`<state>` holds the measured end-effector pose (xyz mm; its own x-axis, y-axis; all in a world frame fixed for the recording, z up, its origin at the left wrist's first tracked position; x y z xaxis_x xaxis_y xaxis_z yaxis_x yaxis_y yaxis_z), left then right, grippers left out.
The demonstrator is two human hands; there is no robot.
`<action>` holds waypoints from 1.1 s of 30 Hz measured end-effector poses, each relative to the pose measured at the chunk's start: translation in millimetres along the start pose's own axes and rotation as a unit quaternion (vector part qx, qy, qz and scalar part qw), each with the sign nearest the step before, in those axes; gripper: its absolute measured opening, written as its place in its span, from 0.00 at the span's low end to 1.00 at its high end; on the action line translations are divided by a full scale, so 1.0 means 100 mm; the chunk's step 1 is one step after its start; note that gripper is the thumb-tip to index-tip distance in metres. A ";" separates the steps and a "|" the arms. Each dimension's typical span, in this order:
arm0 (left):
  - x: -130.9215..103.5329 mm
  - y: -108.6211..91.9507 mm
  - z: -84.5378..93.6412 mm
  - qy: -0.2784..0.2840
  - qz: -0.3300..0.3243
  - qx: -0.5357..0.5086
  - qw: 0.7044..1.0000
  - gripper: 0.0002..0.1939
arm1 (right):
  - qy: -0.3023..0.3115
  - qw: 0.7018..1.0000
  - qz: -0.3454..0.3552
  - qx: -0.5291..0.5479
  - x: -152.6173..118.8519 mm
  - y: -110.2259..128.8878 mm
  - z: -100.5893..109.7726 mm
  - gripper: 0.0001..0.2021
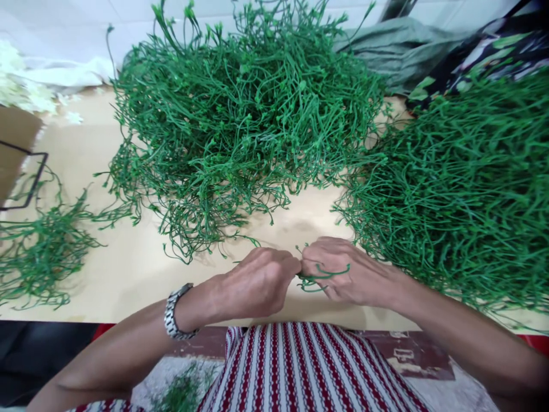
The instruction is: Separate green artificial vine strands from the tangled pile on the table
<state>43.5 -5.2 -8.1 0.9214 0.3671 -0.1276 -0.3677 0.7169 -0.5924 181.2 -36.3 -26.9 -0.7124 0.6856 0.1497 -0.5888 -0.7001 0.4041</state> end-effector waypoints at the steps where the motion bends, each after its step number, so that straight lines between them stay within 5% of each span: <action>1: -0.01 -0.01 0.00 0.003 -0.015 0.001 1.000 0.10 | 0.024 1.000 0.004 0.018 0.01 0.01 0.02 0.08; 4: -0.06 0.01 0.01 0.018 -0.032 0.004 0.999 0.10 | 0.092 0.995 0.016 0.021 0.04 -0.01 0.11 0.08; 7: -0.07 0.10 0.03 0.025 -0.026 -0.063 0.997 0.10 | 0.084 0.995 0.034 -0.041 0.02 -0.07 0.26 0.09; 9: -0.06 0.19 0.07 -0.019 0.020 -0.175 0.984 0.10 | 0.058 0.996 0.025 -0.064 -0.01 -0.13 0.32 0.10; 14: -0.03 0.33 0.13 -0.169 0.135 -0.398 0.891 0.07 | -0.063 0.995 -0.067 0.032 -0.06 -0.22 0.28 0.05; 19: 0.01 0.32 0.07 -0.211 0.184 -0.462 0.842 0.08 | -0.141 0.930 -0.173 0.293 0.04 -0.09 0.00 0.06; 25: 0.12 0.34 0.04 -0.283 0.206 -0.496 0.795 0.07 | -0.194 0.870 -0.288 0.350 0.12 0.05 -0.27 0.08; 28: 0.17 0.35 0.01 -0.308 0.210 -0.486 0.790 0.08 | -0.225 0.848 -0.310 0.367 0.12 0.03 -0.31 0.06; 33: 0.19 0.31 -0.03 -0.353 0.189 -0.387 0.830 0.07 | -0.241 0.832 -0.362 0.346 0.09 -0.03 -0.32 0.08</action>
<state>49.8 22.5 -31.1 0.3541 0.9313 -0.0854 -0.1709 -0.0253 -0.9850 164.3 -34.2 -55.8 0.0669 0.9945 -0.0805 -0.3175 0.0977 0.9432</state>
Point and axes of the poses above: each hand's wrist, its own x-axis towards the middle knuckle, its own z-axis out of the back of the hand, y = z × x, the point moved 3 cm from there along x, towards the middle knuckle, and after that the axes turned 3 degrees about -x, right-handed, at the moved point
